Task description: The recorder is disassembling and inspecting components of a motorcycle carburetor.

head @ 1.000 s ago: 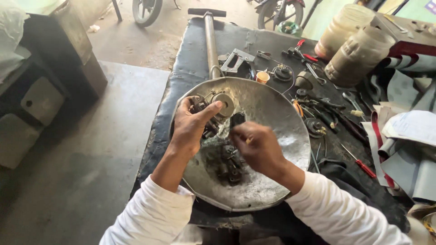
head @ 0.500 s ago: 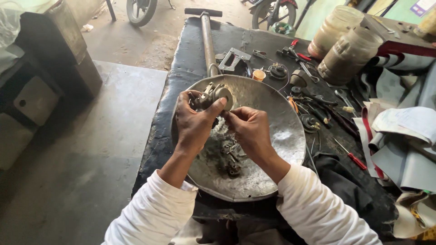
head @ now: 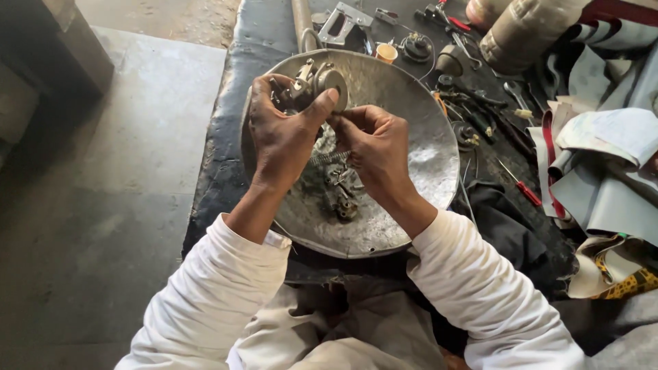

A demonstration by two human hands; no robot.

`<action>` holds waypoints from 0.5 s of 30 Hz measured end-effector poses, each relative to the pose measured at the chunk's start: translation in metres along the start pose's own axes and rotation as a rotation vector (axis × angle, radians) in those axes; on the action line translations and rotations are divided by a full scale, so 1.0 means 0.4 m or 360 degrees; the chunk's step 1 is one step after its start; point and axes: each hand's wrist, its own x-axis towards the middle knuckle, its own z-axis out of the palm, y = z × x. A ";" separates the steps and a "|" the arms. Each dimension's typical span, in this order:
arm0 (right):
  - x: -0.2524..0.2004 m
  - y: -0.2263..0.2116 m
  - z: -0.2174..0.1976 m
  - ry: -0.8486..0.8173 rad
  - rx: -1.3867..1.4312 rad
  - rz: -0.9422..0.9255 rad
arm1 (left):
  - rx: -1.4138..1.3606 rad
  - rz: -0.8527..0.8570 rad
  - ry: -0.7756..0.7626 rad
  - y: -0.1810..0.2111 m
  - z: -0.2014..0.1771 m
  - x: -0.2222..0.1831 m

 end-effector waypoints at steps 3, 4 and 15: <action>-0.001 -0.002 0.000 0.0001 0.0025 0.0045 | -0.0106 -0.0069 -0.0047 0.020 0.000 0.001; -0.003 -0.006 0.002 0.0003 0.0022 0.0052 | -0.0108 -0.0077 -0.0047 0.013 -0.001 0.001; -0.001 -0.012 -0.001 -0.0008 -0.0055 0.0023 | 0.0147 0.0016 0.0021 0.017 -0.006 -0.001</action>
